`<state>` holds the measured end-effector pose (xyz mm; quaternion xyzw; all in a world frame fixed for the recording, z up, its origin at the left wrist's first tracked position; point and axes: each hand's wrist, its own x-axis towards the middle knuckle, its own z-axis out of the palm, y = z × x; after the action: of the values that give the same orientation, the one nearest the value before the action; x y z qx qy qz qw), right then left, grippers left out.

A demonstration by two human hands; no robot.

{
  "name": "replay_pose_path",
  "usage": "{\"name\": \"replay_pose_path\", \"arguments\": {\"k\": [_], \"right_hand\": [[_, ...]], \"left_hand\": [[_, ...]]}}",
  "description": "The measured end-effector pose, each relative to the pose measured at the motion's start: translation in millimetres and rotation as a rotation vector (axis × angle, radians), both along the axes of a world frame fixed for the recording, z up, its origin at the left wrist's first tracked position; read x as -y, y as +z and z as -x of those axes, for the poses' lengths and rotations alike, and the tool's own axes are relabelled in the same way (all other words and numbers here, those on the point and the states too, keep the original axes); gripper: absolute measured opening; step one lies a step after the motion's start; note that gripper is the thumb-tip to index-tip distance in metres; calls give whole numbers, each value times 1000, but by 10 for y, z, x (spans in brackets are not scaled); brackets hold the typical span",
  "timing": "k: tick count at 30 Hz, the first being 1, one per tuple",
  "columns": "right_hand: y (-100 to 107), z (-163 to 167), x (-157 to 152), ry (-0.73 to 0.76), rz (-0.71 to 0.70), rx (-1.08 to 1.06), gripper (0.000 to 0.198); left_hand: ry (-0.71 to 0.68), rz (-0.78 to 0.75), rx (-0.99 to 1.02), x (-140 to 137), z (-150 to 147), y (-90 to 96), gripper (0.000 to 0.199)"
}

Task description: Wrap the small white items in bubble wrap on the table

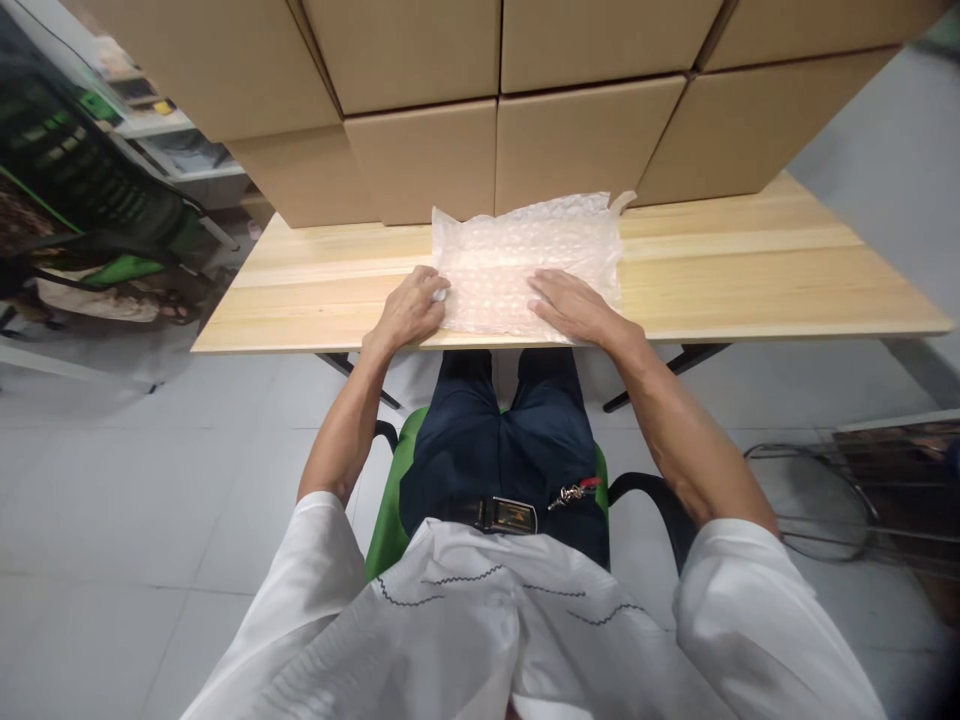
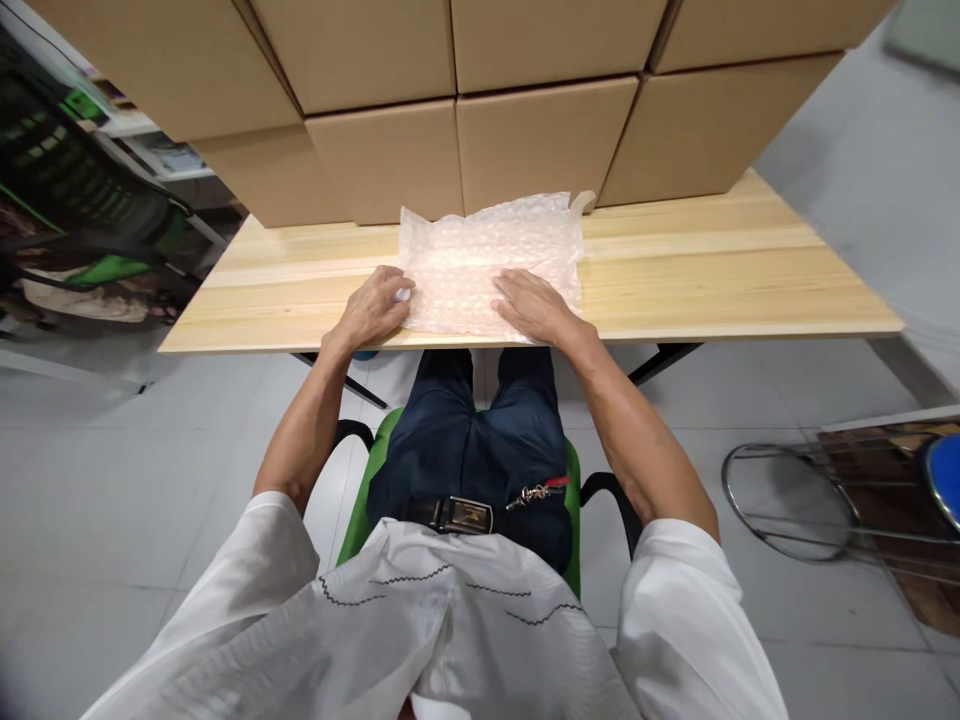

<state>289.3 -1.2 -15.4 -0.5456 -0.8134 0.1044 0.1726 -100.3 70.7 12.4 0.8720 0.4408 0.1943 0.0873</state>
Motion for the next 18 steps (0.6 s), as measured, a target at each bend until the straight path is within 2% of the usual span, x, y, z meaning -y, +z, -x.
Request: {"name": "replay_pose_path", "arguments": {"k": [9,14,18], "right_hand": [[-50,-142,-3,-10,1,22,85],[-35,-334,-13,-52,19,73,87],[61,-508,-26,-136,35,146,87]], "left_hand": [[153,-55,73,-49,18,-103,40],[158,-53,40,54,20,-102,39],[101,0,-9,205,4,-74,34]]}}
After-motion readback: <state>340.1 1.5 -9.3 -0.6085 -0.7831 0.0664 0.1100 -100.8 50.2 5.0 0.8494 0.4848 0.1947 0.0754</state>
